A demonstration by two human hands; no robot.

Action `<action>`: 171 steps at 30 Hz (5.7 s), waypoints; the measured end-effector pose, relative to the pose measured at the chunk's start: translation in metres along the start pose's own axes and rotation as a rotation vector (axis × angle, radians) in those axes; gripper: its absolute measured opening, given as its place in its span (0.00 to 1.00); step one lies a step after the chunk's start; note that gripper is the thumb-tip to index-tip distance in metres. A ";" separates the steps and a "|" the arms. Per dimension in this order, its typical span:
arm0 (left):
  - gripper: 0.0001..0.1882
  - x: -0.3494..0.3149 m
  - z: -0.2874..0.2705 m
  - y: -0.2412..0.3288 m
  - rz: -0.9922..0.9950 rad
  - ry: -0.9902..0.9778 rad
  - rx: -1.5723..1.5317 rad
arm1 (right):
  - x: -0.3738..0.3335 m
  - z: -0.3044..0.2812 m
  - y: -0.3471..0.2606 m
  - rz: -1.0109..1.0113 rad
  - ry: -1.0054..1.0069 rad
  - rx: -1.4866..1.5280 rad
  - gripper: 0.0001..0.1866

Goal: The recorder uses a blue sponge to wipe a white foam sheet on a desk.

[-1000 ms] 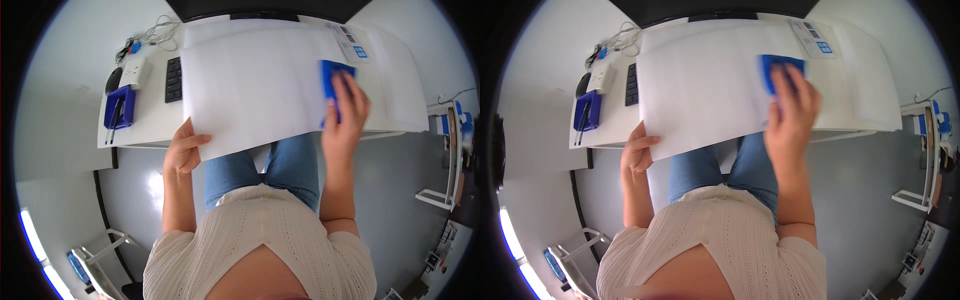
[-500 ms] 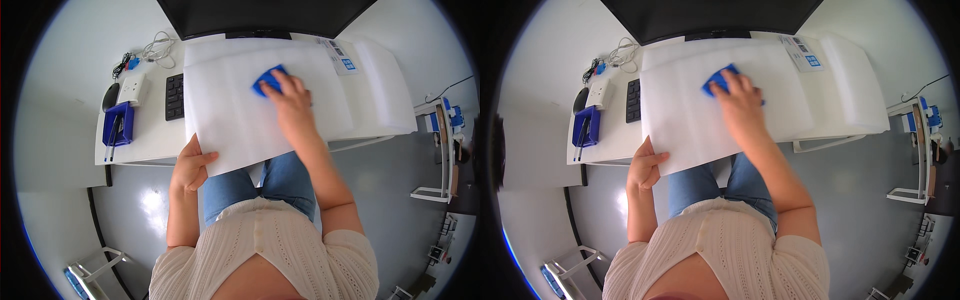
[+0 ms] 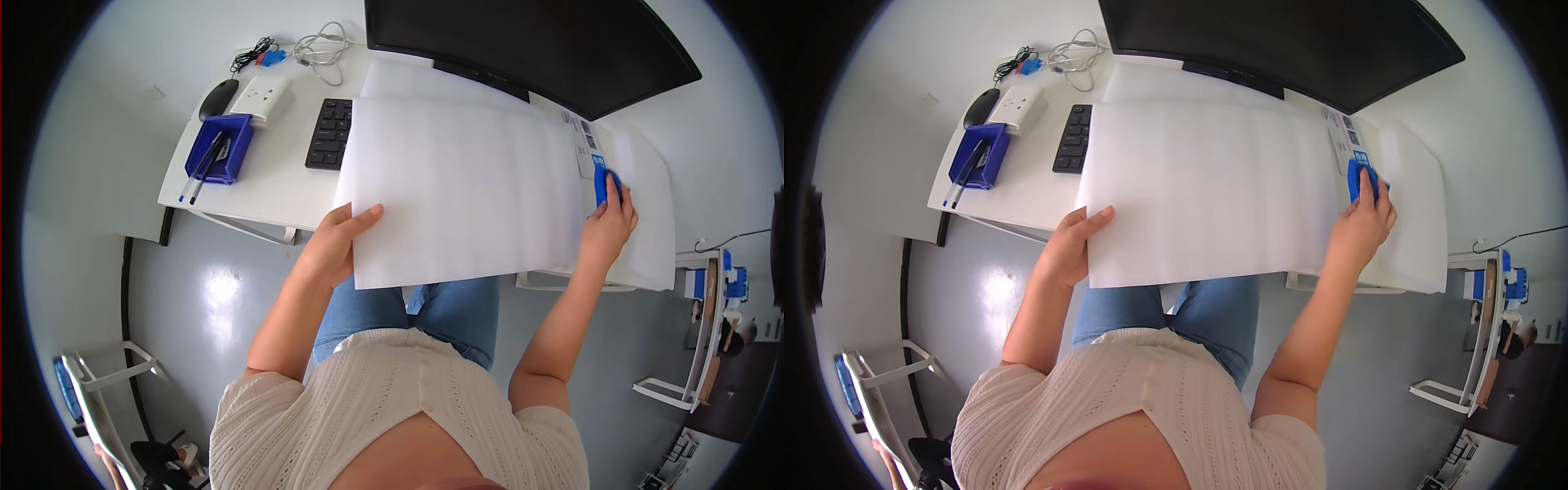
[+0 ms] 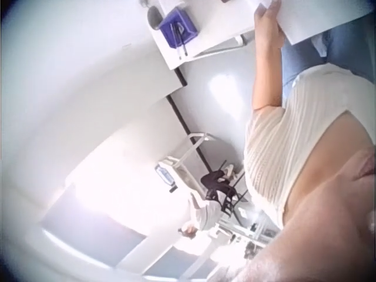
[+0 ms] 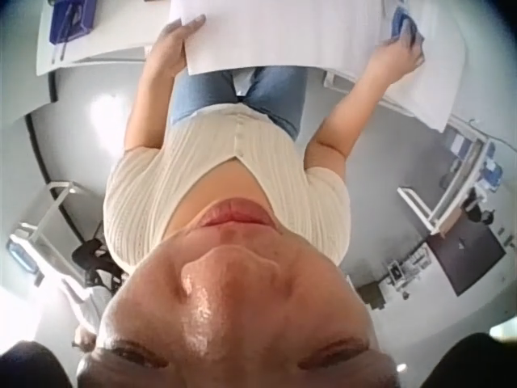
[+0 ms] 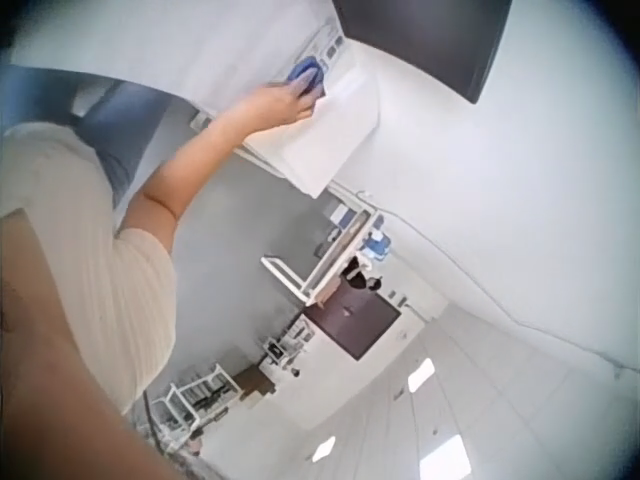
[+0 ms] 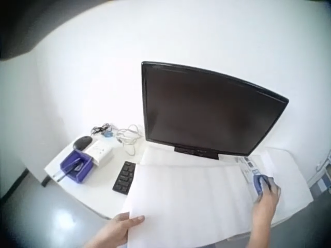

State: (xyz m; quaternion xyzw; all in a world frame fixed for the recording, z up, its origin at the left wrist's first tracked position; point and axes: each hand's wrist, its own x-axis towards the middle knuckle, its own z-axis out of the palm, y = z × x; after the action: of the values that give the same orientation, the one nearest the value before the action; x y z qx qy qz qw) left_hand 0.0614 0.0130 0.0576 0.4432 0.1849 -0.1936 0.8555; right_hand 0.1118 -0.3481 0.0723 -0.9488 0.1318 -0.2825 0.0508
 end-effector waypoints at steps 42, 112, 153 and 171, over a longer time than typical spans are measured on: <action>0.19 0.011 0.002 -0.019 0.147 -0.024 0.160 | -0.018 0.060 -0.241 -0.956 -0.139 0.486 0.19; 0.20 0.012 0.003 -0.010 0.223 0.088 0.331 | -0.104 -0.029 0.031 -0.385 0.003 0.264 0.22; 0.41 0.008 -0.025 -0.003 0.012 -0.369 0.224 | 0.003 0.059 -0.223 -1.109 -0.120 0.457 0.18; 0.35 0.004 -0.019 -0.001 0.054 -0.180 0.223 | 0.039 0.038 0.029 -0.142 -0.053 -0.128 0.18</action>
State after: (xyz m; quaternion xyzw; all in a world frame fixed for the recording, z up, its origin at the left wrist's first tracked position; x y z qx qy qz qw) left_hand 0.0615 0.0277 0.0448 0.5210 0.0728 -0.2287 0.8191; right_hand 0.1576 -0.3864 0.0564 -0.9642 0.0804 -0.2513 -0.0268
